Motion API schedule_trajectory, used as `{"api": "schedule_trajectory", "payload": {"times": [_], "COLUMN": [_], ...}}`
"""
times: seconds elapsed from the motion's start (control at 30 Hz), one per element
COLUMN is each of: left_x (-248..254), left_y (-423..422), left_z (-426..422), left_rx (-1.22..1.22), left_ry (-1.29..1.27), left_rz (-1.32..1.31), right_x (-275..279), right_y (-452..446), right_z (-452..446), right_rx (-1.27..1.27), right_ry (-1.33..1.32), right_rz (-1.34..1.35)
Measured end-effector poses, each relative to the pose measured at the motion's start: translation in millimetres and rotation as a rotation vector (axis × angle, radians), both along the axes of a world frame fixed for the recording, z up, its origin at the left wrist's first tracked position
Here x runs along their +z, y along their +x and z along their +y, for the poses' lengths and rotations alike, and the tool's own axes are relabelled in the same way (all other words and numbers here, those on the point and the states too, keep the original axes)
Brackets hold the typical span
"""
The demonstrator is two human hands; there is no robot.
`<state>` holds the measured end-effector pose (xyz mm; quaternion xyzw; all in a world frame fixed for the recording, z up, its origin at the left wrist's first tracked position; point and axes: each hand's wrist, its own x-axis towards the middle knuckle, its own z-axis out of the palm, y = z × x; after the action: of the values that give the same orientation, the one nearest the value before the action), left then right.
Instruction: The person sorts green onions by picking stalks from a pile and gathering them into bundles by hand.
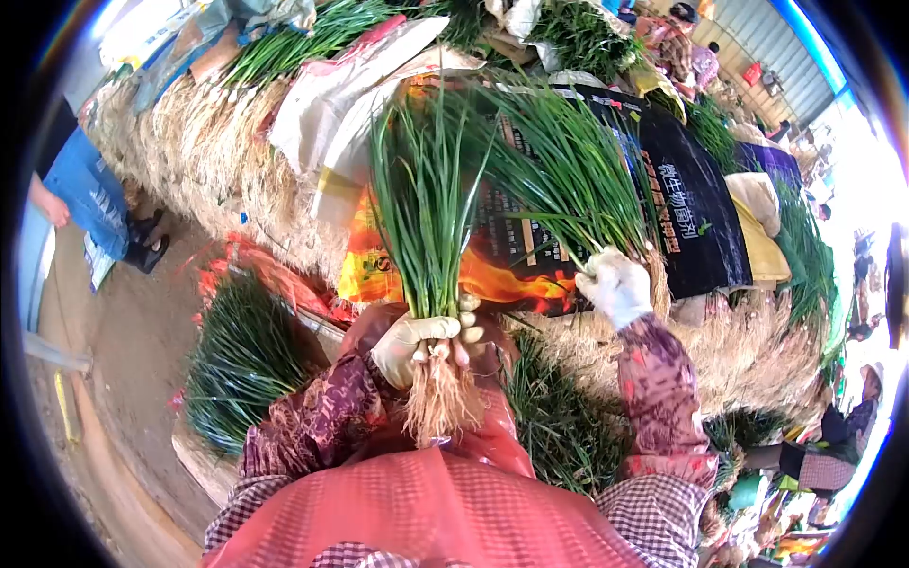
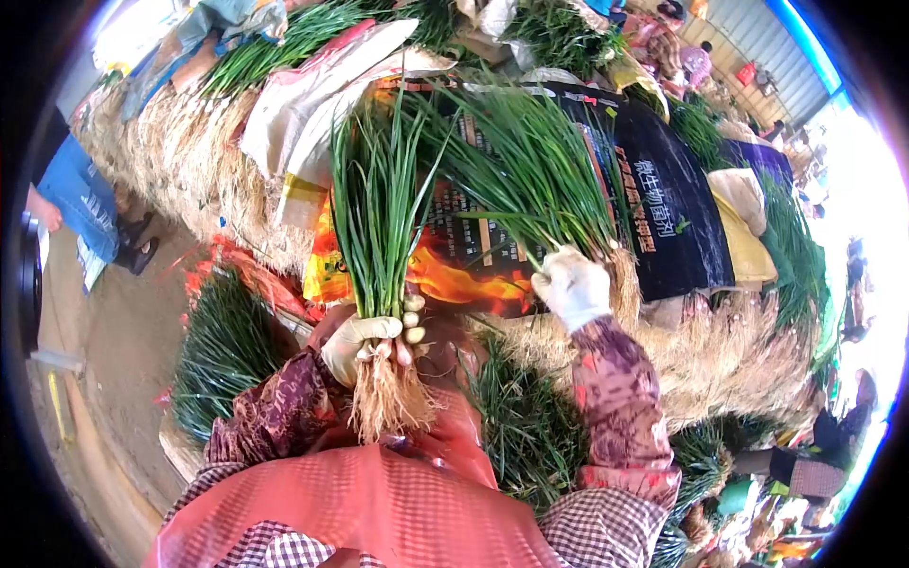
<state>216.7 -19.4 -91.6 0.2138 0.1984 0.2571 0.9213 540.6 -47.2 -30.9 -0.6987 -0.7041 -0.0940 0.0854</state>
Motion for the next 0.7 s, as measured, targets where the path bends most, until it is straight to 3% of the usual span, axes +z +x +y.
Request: {"api": "schedule_trajectory", "payload": {"times": [0.07, 0.1, 0.2, 0.27, 0.33, 0.37, 0.4, 0.53, 0.6, 0.63, 0.7], "left_x": [-2.7, 3.1, 5.5, 0.9, 10.0, 8.8, -6.5, -15.2, -13.0, -17.2, -18.4], "left_y": [18.8, 13.1, 35.1, 47.9, 45.3, 42.3, 37.7, 27.3, 23.4, 23.1, 24.9], "left_z": [-2.4, 1.2, 0.8, 1.2, -4.1, -3.8, 1.5, 4.7, 4.9, 4.5, 2.9], "left_rx": [0.074, -0.053, -0.110, -0.112, -0.050, -0.045, -0.082, -0.105, -0.087, -0.086, -0.063], "left_ry": [-0.007, 0.131, 0.143, 0.002, 0.051, 0.024, 0.002, -0.063, -0.068, -0.096, -0.168], "left_rz": [-0.065, 0.153, 0.164, 0.107, 0.157, 0.170, 0.126, 0.063, 0.064, -0.063, -0.168], "right_x": [1.0, -1.1, -21.7, -44.3, -44.6, -27.6, -27.7, -47.5, -20.8, -39.1, -148.8], "right_y": [-21.4, -33.5, -72.8, -84.6, -88.6, -85.7, -81.3, -78.1, -96.7, -97.1, -52.8], "right_z": [-11.4, -17.1, -26.7, -31.1, -37.2, -38.8, -36.4, -10.3, -3.2, -0.7, 19.8], "right_rx": [0.042, 0.075, 0.061, 0.196, 0.255, 0.164, 0.156, 0.415, 0.218, 0.173, 0.292], "right_ry": [0.015, -0.003, -0.023, 0.007, 0.089, -0.047, 0.005, -0.245, -0.564, -0.555, -0.274], "right_rz": [0.274, 0.333, 0.519, 0.589, 0.643, 0.688, 0.721, 0.682, 1.088, 1.322, 0.731]}}
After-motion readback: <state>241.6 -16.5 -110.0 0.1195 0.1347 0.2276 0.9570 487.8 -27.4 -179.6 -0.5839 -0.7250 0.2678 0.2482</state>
